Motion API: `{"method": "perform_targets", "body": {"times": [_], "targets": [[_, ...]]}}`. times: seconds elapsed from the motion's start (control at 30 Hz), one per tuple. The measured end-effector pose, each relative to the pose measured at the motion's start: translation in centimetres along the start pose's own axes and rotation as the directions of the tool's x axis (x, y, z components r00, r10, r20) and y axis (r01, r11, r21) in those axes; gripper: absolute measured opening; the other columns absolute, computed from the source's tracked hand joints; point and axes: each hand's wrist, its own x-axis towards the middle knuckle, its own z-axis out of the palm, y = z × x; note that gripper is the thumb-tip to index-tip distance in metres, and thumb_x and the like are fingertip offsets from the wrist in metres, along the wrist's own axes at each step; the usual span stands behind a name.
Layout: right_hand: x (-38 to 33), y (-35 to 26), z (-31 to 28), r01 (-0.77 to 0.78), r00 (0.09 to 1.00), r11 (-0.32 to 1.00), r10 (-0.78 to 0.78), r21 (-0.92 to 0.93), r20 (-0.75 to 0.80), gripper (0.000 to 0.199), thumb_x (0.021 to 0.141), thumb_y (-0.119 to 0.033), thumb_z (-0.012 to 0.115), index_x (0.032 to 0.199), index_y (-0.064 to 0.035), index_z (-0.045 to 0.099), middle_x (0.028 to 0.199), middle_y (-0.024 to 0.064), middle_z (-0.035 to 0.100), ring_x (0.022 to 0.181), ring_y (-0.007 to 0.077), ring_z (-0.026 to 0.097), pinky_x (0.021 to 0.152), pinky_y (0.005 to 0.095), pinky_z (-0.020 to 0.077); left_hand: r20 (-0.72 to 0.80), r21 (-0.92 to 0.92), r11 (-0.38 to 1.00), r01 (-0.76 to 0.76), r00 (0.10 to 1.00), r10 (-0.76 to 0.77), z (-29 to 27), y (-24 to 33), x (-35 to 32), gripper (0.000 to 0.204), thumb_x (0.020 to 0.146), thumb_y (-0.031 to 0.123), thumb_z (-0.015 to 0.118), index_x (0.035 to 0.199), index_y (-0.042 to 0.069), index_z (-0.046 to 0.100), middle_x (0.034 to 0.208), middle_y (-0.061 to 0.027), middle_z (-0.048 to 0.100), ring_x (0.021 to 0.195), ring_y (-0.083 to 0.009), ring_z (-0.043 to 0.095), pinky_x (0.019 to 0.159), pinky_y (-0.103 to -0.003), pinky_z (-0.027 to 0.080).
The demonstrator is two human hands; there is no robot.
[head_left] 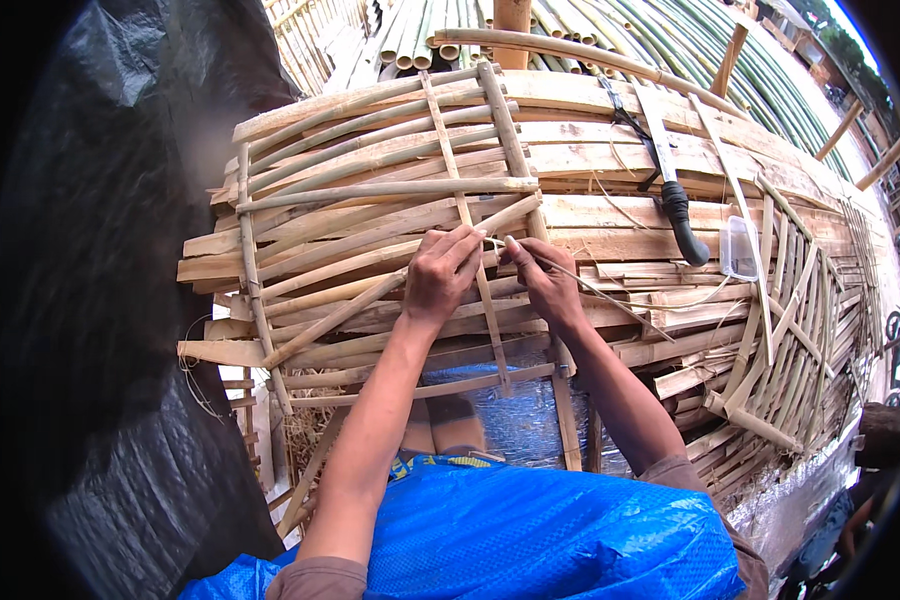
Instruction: The person weaves thin wooden strips into a lattice frame by hand and with a machete, then secures the strips using a hammer.
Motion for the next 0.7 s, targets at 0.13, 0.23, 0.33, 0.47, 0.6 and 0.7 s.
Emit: {"method": "perform_targets", "body": {"times": [0.13,0.23,0.33,0.47,0.6,0.7], "targets": [[-0.3,-0.3,0.0,0.033,0.999,0.999,-0.033,-0.015,0.000,0.028,0.098,-0.024,0.064,0.093,0.0018,0.073,0.074,0.0071,0.071,0.069,0.0087,0.064,0.062,0.0265,0.0496,0.030,-0.076,0.996,0.051,0.998,-0.048,-0.6,0.3,0.1,0.023,0.080,0.004,0.073,0.103,0.003,0.073,0.100,-0.0089,0.070,0.085,-0.0269,0.063,0.080,-0.037,0.053],[-0.4,0.1,-0.2,0.070,0.998,0.996,-0.071,-0.050,-0.001,0.026,0.097,-0.022,0.065,0.095,0.0027,0.072,0.077,0.0089,0.073,0.070,0.0106,0.066,0.064,0.0270,0.0506,0.050,-0.105,0.990,0.090,0.995,-0.085,-0.8,0.4,0.6,0.023,0.080,0.003,0.073,0.103,0.004,0.074,0.098,-0.0087,0.069,0.085,-0.0269,0.063,0.078,-0.037,0.053],[-0.9,0.1,-0.2,0.146,0.989,0.986,-0.146,-0.083,-0.004,0.021,0.096,-0.018,0.065,0.094,0.0021,0.072,0.077,0.0118,0.071,0.067,0.0154,0.066,0.062,0.0297,0.0501,0.082,-0.125,0.981,0.148,0.987,-0.139,-0.8,0.4,1.0,0.019,0.082,0.005,0.074,0.102,0.006,0.075,0.098,-0.0095,0.069,0.087,-0.0274,0.064,0.077,-0.037,0.054],[-1.0,0.5,-0.4,0.251,0.968,0.954,-0.249,-0.164,0.035,0.018,0.095,-0.016,0.067,0.090,0.0002,0.071,0.074,0.0136,0.067,0.062,0.0224,0.064,0.059,0.0334,0.0480,0.093,-0.193,0.954,0.231,0.972,-0.216,-0.2,-0.4,1.2,0.018,0.082,0.009,0.076,0.100,0.005,0.076,0.093,-0.0101,0.071,0.083,-0.0265,0.067,0.073,-0.037,0.055],[-1.4,0.7,-0.2,0.301,0.954,0.935,-0.296,-0.187,0.056,0.016,0.093,-0.016,0.068,0.088,-0.0007,0.071,0.075,0.0131,0.067,0.062,0.0257,0.064,0.058,0.0350,0.0483,0.017,-0.136,0.957,0.255,0.967,-0.255,0.4,-0.1,1.2,0.019,0.081,0.009,0.078,0.100,0.007,0.076,0.085,-0.0089,0.072,0.079,-0.0251,0.068,0.071,-0.035,0.055],[-1.4,0.5,-0.1,0.302,0.953,0.930,-0.295,-0.207,0.066,0.015,0.092,-0.016,0.069,0.088,-0.0017,0.071,0.075,0.0128,0.067,0.063,0.0258,0.065,0.057,0.0355,0.0488,-0.043,-0.086,0.955,0.284,0.957,-0.288,0.9,0.7,0.7,0.020,0.080,0.010,0.078,0.100,0.009,0.077,0.081,-0.0089,0.072,0.075,-0.0240,0.068,0.068,-0.035,0.055]]}}
